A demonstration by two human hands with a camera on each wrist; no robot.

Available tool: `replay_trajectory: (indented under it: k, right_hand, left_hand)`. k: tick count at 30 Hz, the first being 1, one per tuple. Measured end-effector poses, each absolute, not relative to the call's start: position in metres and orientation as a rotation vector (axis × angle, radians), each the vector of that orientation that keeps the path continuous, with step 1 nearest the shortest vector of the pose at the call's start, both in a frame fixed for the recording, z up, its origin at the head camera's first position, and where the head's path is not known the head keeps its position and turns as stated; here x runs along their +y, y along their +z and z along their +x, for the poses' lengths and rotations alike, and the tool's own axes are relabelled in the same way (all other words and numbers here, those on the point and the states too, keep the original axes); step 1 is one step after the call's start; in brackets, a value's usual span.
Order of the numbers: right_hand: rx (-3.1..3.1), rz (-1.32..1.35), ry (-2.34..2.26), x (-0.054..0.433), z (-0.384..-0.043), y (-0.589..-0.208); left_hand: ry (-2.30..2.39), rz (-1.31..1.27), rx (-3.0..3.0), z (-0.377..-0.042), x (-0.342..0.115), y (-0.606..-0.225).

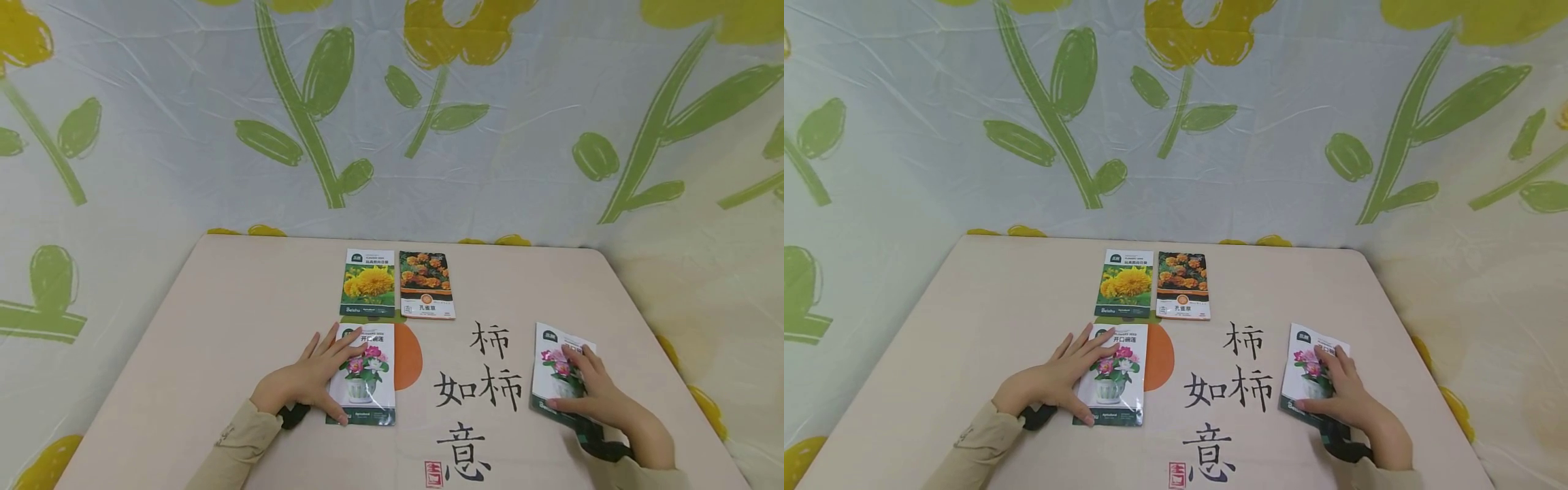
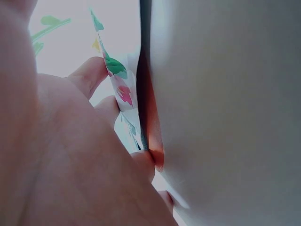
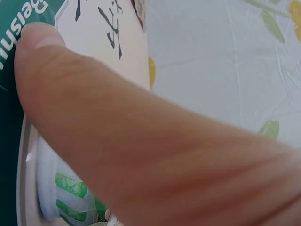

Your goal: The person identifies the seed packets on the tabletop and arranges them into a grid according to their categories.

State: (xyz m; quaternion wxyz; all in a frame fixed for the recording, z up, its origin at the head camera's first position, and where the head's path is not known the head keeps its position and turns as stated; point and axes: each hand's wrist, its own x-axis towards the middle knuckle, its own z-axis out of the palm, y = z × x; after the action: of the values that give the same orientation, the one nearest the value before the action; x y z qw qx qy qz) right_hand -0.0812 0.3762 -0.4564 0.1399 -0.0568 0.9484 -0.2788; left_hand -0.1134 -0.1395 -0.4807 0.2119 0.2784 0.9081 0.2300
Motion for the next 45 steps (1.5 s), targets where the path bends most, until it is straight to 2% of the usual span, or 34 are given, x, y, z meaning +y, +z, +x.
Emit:
replay_trajectory:
  k: [45]
  right_hand:
    - [2.706, -0.241, -0.808, 0.333, -0.095, -0.454]
  left_hand:
    - [0.612, 0.755, 2.517, -0.115, -0.139, -0.482]
